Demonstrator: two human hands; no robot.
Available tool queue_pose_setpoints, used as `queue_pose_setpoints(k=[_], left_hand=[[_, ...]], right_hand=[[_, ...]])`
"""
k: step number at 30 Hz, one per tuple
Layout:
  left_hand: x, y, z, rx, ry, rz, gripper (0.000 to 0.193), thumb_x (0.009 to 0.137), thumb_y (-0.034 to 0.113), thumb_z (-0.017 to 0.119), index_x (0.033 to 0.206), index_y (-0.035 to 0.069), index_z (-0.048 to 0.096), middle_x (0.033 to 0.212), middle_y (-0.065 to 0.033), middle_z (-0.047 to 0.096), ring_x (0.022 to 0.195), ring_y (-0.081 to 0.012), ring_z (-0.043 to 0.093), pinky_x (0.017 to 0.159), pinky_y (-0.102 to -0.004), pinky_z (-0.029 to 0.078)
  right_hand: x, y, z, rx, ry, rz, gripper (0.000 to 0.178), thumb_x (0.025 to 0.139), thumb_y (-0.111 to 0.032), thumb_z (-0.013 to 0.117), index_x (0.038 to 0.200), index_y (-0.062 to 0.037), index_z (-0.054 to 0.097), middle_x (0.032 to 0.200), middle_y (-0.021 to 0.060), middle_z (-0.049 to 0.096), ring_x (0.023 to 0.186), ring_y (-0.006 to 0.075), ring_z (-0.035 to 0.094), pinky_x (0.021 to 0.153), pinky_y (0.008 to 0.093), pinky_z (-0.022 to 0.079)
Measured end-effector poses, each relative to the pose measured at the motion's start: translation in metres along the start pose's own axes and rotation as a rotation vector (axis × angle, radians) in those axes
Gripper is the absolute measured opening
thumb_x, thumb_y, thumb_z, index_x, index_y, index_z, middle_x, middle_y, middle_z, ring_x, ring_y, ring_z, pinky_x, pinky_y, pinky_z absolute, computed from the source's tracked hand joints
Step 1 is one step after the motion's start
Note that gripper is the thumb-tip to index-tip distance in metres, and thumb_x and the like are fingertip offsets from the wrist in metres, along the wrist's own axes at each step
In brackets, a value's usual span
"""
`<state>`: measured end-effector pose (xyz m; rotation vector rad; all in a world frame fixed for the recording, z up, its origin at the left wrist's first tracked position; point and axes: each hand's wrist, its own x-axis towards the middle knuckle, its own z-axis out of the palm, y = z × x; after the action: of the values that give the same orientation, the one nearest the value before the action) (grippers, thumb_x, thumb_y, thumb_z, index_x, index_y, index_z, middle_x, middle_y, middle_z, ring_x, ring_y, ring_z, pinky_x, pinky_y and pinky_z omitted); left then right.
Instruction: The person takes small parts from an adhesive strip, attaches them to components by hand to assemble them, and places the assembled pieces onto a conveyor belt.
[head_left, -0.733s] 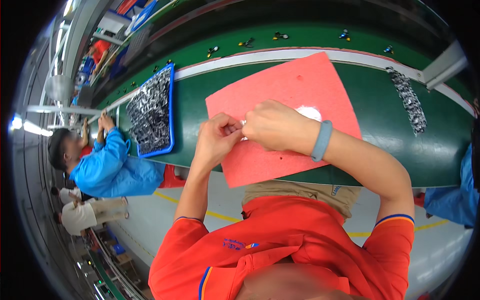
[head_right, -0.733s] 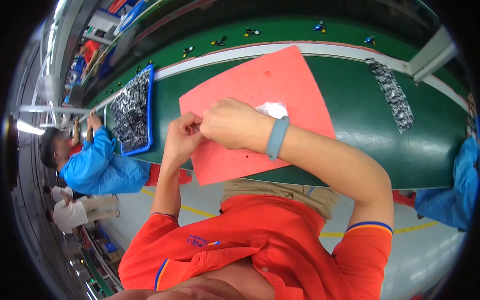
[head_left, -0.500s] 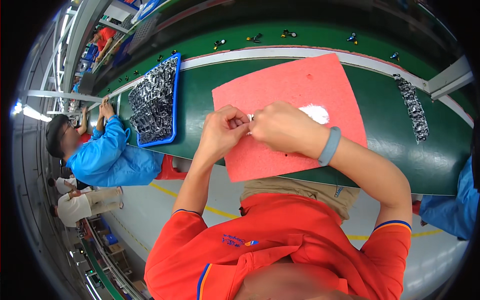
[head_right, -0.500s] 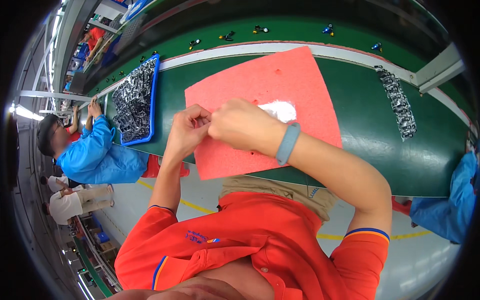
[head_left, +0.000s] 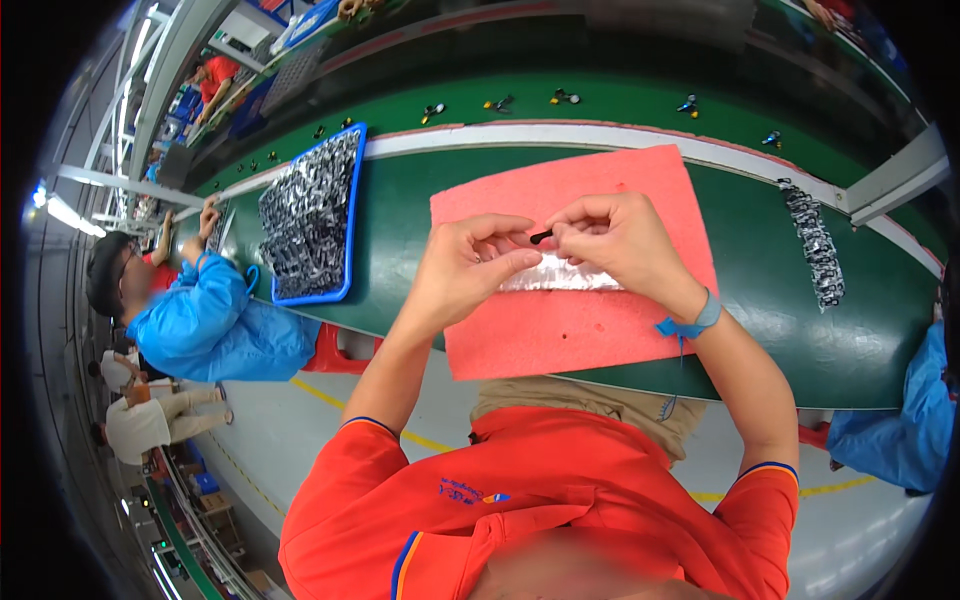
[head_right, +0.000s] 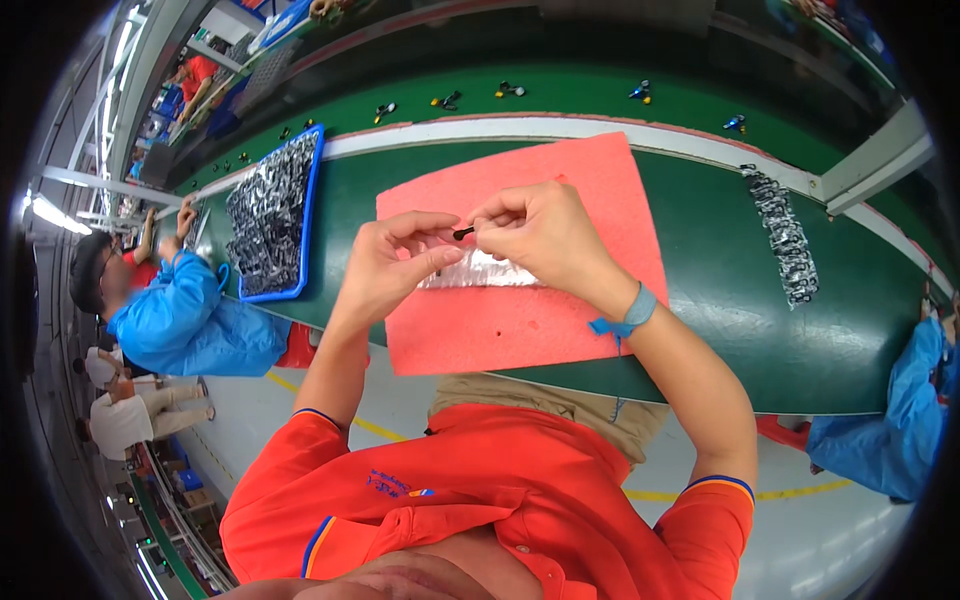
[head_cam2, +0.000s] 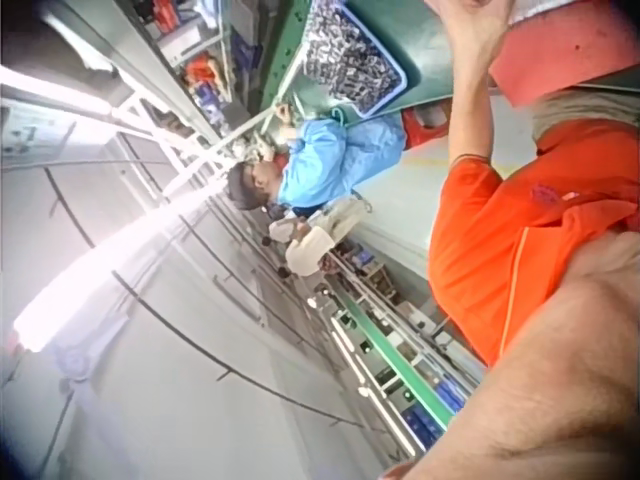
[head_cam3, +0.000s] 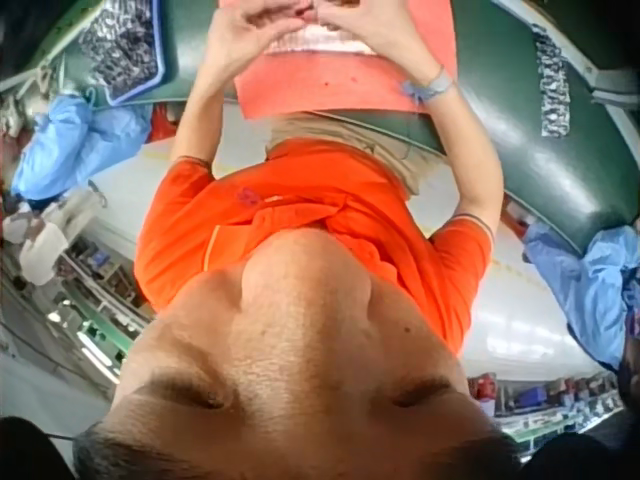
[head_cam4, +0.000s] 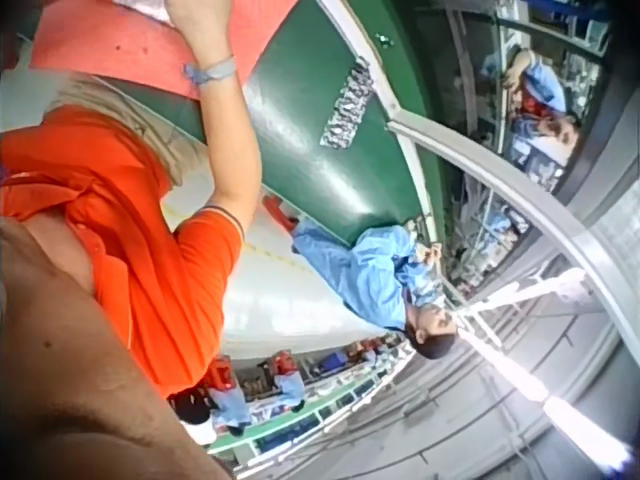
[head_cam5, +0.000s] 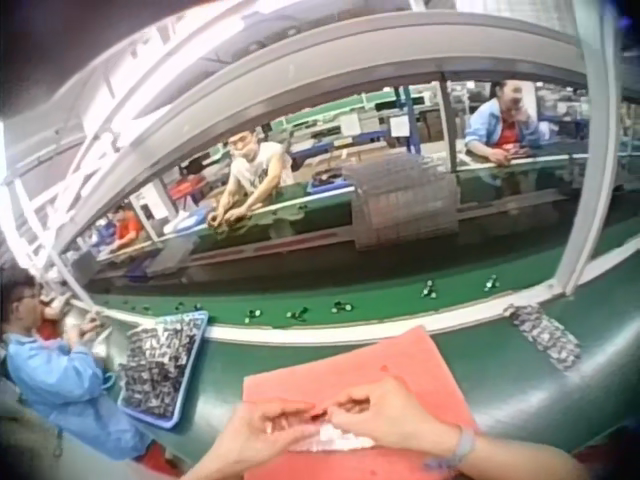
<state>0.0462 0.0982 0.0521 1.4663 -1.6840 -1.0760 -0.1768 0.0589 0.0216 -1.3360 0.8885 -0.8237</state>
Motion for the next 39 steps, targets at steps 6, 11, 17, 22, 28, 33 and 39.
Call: queue_pose_setpoints(k=[6,11,17,22,28,33,39], left_hand=[[0.041,0.002,0.023,-0.235,-0.071,0.03,0.016,0.095,0.004,0.077,0.108,-0.004,0.079,0.095,-0.0071,0.078,0.081,-0.0088,0.069,0.072,-0.0224,0.056],[0.097,0.021,0.039,-0.056,-0.254,0.023,0.021,0.095,0.008,0.076,0.112,-0.004,0.078,0.094,-0.0061,0.078,0.081,-0.0083,0.067,0.073,-0.0255,0.055],[0.23,0.037,0.077,0.591,-0.083,0.761,0.027,0.09,0.005,0.073,0.117,0.007,0.079,0.098,-0.012,0.077,0.084,-0.0241,0.073,0.076,-0.0344,0.056],[0.274,0.044,0.125,0.715,-0.258,0.642,0.032,0.086,0.007,0.076,0.118,0.007,0.078,0.099,-0.0168,0.076,0.086,-0.0312,0.073,0.08,-0.0413,0.057],[0.276,0.034,0.128,0.594,-0.195,0.391,0.026,0.09,0.009,0.077,0.115,0.002,0.077,0.087,-0.0126,0.076,0.078,-0.0244,0.073,0.073,-0.0363,0.058],[0.203,0.033,0.08,-0.355,-0.23,-0.064,0.011,0.097,0.01,0.073,0.102,0.0,0.074,0.089,-0.0054,0.074,0.078,-0.0125,0.071,0.067,-0.0247,0.058],[0.11,0.009,0.068,-0.655,-0.255,-0.183,0.013,0.1,0.013,0.072,0.107,0.001,0.072,0.092,-0.0064,0.075,0.08,-0.0122,0.073,0.068,-0.0257,0.061]], right_hand=[[-0.012,0.001,-0.018,0.045,0.113,-0.171,0.016,0.097,-0.006,0.072,0.106,0.007,0.076,0.087,0.0088,0.076,0.077,0.0105,0.072,0.067,0.0243,0.059],[-0.013,0.015,-0.05,-0.015,0.346,-0.142,0.014,0.097,-0.01,0.073,0.099,0.0028,0.077,0.086,0.0074,0.078,0.075,0.0109,0.072,0.067,0.0245,0.058],[-0.006,0.029,-0.07,-0.261,0.538,-0.252,0.015,0.095,-0.013,0.074,0.097,0.0024,0.074,0.083,0.0109,0.077,0.072,0.0154,0.073,0.067,0.0296,0.057],[-0.006,0.031,-0.071,-0.303,0.561,-0.208,0.017,0.096,-0.014,0.073,0.094,0.003,0.071,0.081,0.0114,0.075,0.071,0.0177,0.072,0.067,0.0314,0.056],[-0.005,0.029,-0.072,-0.198,0.644,-0.219,0.017,0.098,-0.015,0.073,0.097,0.0023,0.069,0.082,0.01,0.074,0.071,0.0151,0.07,0.067,0.0304,0.056],[-0.005,0.022,-0.065,-0.19,0.768,-0.45,0.013,0.099,-0.011,0.071,0.1,0.0015,0.067,0.09,0.0099,0.072,0.077,0.0151,0.069,0.068,0.0292,0.056],[-0.008,0.017,-0.038,-0.212,0.699,-0.527,0.008,0.1,-0.006,0.069,0.101,0.0013,0.065,0.098,0.0086,0.07,0.082,0.0159,0.07,0.069,0.0277,0.057]])
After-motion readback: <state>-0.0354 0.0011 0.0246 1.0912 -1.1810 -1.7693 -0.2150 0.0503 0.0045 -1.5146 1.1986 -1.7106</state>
